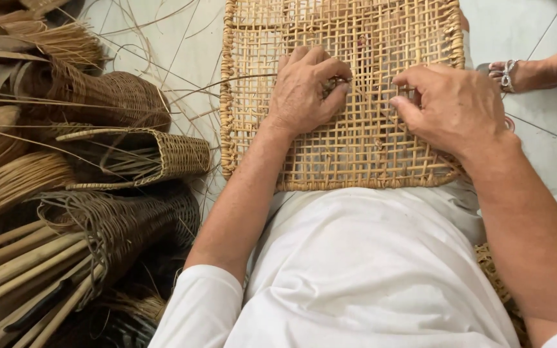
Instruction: Weaving thin rattan strips into a rectangular frame to create a mat or basket component.
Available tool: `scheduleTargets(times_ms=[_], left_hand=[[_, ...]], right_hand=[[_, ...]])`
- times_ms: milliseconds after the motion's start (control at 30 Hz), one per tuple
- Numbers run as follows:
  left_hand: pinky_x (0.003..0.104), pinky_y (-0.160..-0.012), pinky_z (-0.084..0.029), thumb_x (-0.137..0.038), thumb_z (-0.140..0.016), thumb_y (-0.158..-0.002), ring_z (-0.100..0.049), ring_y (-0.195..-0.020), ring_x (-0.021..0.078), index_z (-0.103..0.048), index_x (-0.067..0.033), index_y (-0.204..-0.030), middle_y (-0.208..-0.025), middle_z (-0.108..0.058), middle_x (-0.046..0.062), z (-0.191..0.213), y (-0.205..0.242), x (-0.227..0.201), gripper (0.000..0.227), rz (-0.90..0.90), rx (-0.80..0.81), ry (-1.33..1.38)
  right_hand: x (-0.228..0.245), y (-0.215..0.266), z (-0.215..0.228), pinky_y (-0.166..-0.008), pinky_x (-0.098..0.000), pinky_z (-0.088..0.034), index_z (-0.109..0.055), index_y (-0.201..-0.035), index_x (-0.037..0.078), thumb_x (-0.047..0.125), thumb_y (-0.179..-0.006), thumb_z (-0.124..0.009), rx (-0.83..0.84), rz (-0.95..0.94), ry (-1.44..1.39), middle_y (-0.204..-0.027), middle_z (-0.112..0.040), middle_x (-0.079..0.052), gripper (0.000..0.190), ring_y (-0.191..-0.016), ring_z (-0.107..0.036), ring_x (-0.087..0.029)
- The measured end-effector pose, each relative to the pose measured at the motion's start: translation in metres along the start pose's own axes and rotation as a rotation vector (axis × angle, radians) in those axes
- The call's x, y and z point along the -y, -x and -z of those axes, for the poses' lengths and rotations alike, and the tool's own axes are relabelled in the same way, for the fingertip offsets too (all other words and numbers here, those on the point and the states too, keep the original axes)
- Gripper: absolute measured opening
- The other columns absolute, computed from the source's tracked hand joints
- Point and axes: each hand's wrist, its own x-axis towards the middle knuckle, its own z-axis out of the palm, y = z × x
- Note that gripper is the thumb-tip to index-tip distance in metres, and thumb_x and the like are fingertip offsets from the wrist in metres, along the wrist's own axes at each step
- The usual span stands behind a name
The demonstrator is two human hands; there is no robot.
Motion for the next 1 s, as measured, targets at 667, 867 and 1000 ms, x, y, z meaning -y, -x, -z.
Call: scheduleTargets(times_ms=[667, 867, 1000], left_hand=[[0.043, -0.077, -0.037, -0.040, -0.068, -0.095, -0.060, -0.088, 0.0233, -0.069, -0.0235, -0.094, -0.086, -0.065, -0.002, -0.007, 0.003, 0.007, 0.016, 0.110, -0.090, -0.159], [0.039, -0.077, -0.039, -0.052, -0.065, -0.094, -0.055, -0.076, 0.0180, -0.057, -0.0226, -0.080, -0.076, -0.065, -0.004, -0.007, 0.003, 0.011, 0.034, 0.180, -0.086, -0.158], [0.037, -0.075, -0.040, -0.052, -0.071, -0.091, -0.052, -0.073, 0.0163, -0.054, -0.0238, -0.079, -0.072, -0.060, -0.006, -0.015, -0.001, 0.025, 0.035, 0.244, -0.089, -0.050]], right_hand=[[0.007, -0.009, -0.005, -0.066, -0.0471, -0.063, -0.075, -0.114, 0.028, 0.038, -0.104, -0.066, -0.015, 0.121, 0.130, -0.100, -0.080, 0.003, 0.016, -0.085, -0.077, -0.026], [0.010, -0.004, -0.006, -0.070, -0.0520, -0.061, -0.078, -0.116, 0.029, 0.023, -0.100, -0.059, -0.004, 0.110, -0.101, -0.111, -0.080, 0.004, 0.025, -0.092, -0.076, -0.029], [0.008, -0.008, -0.008, -0.072, -0.0540, -0.060, -0.077, -0.117, 0.031, 0.025, -0.099, -0.059, 0.032, 0.087, -0.103, -0.109, -0.080, 0.002, 0.026, -0.092, -0.076, -0.032]])
